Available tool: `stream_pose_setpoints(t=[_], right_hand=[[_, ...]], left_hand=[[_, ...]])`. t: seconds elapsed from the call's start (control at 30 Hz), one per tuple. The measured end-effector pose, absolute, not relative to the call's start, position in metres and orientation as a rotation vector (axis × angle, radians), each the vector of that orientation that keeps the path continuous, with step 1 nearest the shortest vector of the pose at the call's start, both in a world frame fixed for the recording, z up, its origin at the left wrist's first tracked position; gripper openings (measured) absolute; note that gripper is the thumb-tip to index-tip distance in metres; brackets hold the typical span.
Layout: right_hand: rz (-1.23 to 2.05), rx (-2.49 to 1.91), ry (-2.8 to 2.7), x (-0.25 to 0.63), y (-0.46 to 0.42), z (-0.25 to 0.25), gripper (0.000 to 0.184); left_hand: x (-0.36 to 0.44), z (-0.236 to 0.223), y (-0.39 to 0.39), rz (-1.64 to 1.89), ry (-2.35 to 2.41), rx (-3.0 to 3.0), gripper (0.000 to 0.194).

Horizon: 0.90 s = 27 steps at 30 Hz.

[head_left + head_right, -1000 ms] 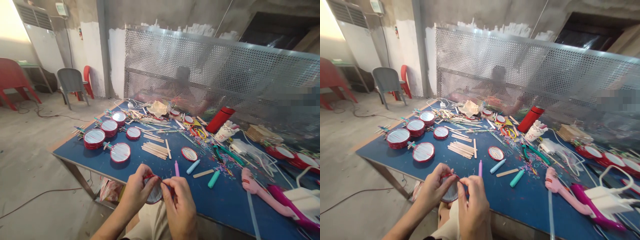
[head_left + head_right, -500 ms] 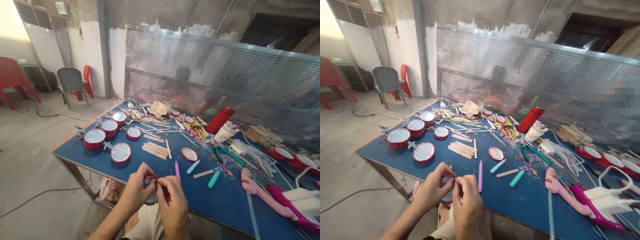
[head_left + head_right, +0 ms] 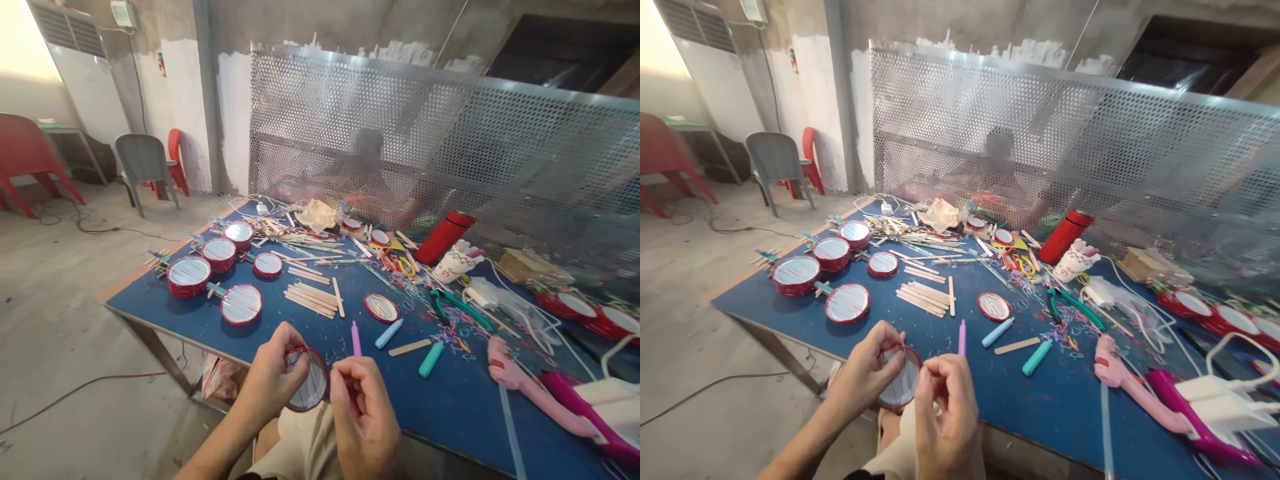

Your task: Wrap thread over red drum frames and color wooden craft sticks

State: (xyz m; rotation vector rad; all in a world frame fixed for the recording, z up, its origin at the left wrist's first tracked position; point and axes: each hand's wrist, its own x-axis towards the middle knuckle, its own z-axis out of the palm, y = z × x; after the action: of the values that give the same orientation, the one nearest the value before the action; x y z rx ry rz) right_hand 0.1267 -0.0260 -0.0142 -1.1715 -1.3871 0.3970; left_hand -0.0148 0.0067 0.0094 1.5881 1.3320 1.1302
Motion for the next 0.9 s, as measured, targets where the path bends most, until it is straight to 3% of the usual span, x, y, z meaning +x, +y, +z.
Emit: stream_pose_setpoints(t=[0.07, 0.23, 0.37, 0.5, 0.67, 0.9], right_hand=[[0.424, -1.212, -1.433, 0.132, -0.028, -0.016, 0.014], [0.826, -1.321, -1.378, 0.132, -0.031, -0.017, 0.035], [1.014, -1.349, -1.197, 0.132, -0.027, -0.014, 0.042], [0.996, -1.375, -1.067, 0.143, -0.017, -0.009, 0.045], [0.785, -1.428, -0.967, 0.144, -0.009, 0.002, 0.042], [0.694, -1.430, -0.914, 0.135, -0.002, 0.006, 0.040]], left_hand=[[-0.016, 0.013, 0.008, 1.139, 1.329, 1.558, 0.003], [-0.019, 0.015, 0.008, 1.096, 1.219, 1.515, 0.008], [-0.021, 0.013, 0.006, 1.105, 1.028, 1.426, 0.021], [-0.019, 0.011, 0.006, 1.109, 0.962, 1.261, 0.024], [-0.011, 0.007, 0.002, 1.076, 1.130, 1.470, 0.032], [-0.005, -0.009, 0.001, 1.122, 1.298, 1.687, 0.058]])
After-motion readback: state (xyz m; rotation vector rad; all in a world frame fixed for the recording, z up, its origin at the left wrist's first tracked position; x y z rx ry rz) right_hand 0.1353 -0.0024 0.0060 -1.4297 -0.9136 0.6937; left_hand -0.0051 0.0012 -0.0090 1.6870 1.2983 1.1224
